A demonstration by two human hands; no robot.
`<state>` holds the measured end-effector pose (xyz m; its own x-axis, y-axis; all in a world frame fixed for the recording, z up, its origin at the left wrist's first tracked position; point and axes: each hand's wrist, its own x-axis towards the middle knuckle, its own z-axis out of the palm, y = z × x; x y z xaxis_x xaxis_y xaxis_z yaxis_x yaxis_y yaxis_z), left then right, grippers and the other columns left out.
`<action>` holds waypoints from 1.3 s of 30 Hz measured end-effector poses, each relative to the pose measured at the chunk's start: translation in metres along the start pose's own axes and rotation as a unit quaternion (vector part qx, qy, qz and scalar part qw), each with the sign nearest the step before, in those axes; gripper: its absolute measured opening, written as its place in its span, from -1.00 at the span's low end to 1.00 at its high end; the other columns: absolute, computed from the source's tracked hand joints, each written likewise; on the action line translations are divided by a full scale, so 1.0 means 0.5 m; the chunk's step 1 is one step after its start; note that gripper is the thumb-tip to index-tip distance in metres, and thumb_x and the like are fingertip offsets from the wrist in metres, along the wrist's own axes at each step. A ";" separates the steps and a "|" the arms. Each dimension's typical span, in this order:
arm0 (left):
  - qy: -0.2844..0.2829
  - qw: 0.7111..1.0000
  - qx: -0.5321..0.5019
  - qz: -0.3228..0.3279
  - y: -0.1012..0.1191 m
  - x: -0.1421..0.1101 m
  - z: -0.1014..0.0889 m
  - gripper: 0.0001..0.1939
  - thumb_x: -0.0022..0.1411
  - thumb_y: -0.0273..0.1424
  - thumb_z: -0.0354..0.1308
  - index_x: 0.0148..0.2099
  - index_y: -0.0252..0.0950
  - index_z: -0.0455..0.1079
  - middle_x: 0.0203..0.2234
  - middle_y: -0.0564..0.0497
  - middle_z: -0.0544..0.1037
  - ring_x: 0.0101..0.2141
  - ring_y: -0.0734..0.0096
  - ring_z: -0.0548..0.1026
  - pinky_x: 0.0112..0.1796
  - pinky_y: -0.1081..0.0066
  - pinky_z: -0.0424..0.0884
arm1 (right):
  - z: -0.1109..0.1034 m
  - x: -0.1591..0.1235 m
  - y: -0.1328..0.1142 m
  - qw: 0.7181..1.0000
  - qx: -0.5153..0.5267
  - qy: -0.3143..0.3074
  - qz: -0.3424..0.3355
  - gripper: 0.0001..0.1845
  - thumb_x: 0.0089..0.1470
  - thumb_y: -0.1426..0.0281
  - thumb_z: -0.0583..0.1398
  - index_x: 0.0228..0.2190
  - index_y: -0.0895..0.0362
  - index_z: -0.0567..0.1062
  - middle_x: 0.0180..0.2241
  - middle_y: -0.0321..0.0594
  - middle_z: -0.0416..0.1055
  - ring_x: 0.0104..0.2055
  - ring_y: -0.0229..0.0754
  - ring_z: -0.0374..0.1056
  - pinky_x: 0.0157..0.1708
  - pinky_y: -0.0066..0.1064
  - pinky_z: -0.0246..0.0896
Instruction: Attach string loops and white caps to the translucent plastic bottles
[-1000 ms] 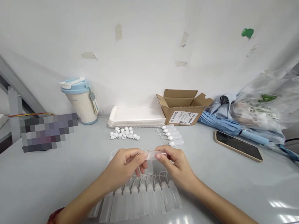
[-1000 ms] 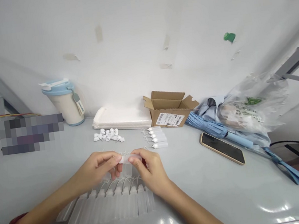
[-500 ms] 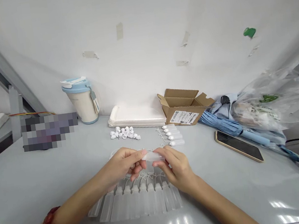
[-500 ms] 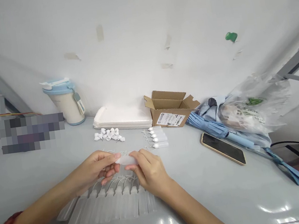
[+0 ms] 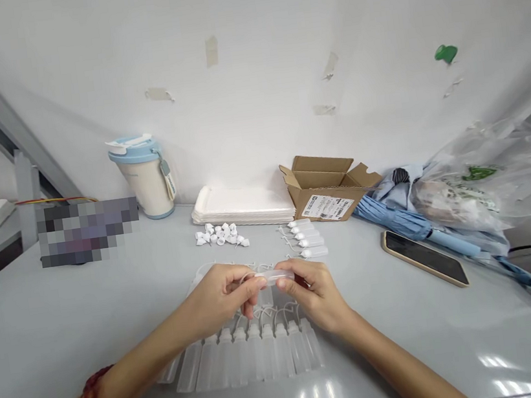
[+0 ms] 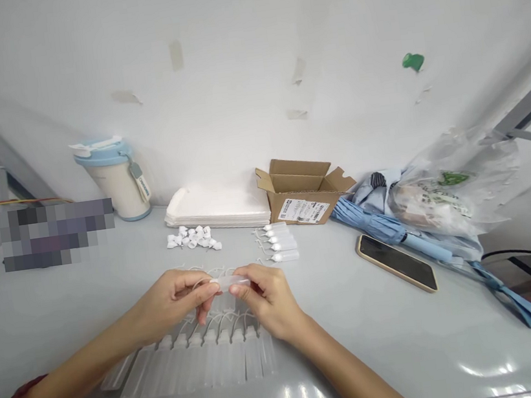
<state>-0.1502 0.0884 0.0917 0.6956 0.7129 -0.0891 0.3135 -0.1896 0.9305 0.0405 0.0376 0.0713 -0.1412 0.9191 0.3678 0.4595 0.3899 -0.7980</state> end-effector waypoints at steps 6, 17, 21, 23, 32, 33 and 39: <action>0.025 1.000 0.018 0.002 -0.012 0.011 -0.011 -0.66 0.22 -0.18 -0.01 -0.47 -0.30 0.33 -0.61 0.07 0.44 -0.52 0.43 0.42 -0.45 0.47 0.34 | 0.001 0.001 0.007 0.998 -0.055 -0.024 0.023 -0.75 0.15 0.28 0.11 -0.33 0.20 0.48 -0.51 -0.27 0.35 -0.52 -0.29 0.17 -0.51 -0.47 0.08; 0.248 0.874 0.417 0.040 -0.098 0.045 -0.150 -0.60 0.17 -0.32 -0.18 -0.21 -0.39 0.44 -0.25 -0.23 0.51 -0.17 0.02 0.44 -0.13 0.15 0.35 | -0.105 0.042 0.116 0.956 -0.225 0.185 0.035 -0.56 0.21 0.20 -0.06 -0.07 0.20 0.41 -0.24 -0.06 0.43 -0.28 -0.09 0.30 -0.28 -0.28 0.21; 0.219 0.883 0.416 0.005 -0.120 0.053 -0.159 -0.61 0.10 -0.37 -0.17 -0.21 -0.36 0.45 -0.24 -0.20 0.52 -0.22 0.07 0.48 -0.16 0.17 0.37 | -0.131 0.049 0.161 0.949 -0.254 0.183 0.038 -0.54 0.19 0.18 -0.06 -0.07 0.17 0.43 -0.26 -0.07 0.42 -0.23 -0.05 0.28 -0.21 -0.20 0.20; 0.214 0.885 0.413 0.000 -0.122 0.054 -0.158 -0.62 0.08 -0.37 -0.16 -0.22 -0.34 0.45 -0.25 -0.18 0.53 -0.25 0.09 0.49 -0.17 0.18 0.38 | -0.134 0.051 0.173 0.949 -0.264 0.169 0.038 -0.55 0.19 0.21 -0.05 -0.08 0.17 0.45 -0.26 -0.07 0.43 -0.21 -0.03 0.27 -0.18 -0.18 0.19; 0.210 0.887 0.409 0.025 -0.121 0.055 -0.150 -0.64 0.11 -0.41 -0.15 -0.18 -0.31 0.43 -0.12 -0.13 0.50 -0.21 0.18 0.48 -0.15 0.27 0.38 | -0.131 0.068 0.197 0.948 -0.285 0.138 0.018 -0.62 0.14 0.39 -0.03 -0.10 0.15 0.47 -0.19 -0.09 0.44 -0.13 -0.01 0.25 -0.07 -0.13 0.09; 0.208 0.886 0.412 0.033 -0.123 0.055 -0.150 -0.65 0.11 -0.41 -0.15 -0.18 -0.30 0.43 -0.11 -0.12 0.50 -0.19 0.18 0.48 -0.14 0.28 0.37 | -0.131 0.070 0.200 0.948 -0.285 0.139 0.018 -0.62 0.13 0.40 -0.03 -0.09 0.14 0.47 -0.19 -0.09 0.45 -0.13 -0.01 0.25 -0.08 -0.13 0.09; 0.200 0.885 0.420 0.029 -0.122 0.058 -0.147 -0.63 0.13 -0.40 -0.16 -0.18 -0.34 0.44 -0.14 -0.15 0.52 -0.16 0.15 0.47 -0.10 0.27 0.34 | -0.135 0.075 0.213 0.947 -0.279 0.157 0.028 -0.59 0.11 0.40 -0.03 -0.07 0.19 0.44 -0.14 -0.05 0.46 -0.14 0.00 0.26 -0.08 -0.11 0.11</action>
<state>-0.1967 0.1700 0.0583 0.4938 0.8361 0.2391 0.7717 -0.5480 0.3228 0.1431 0.1096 0.0323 0.1249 0.8409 0.5266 0.8624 0.1704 -0.4766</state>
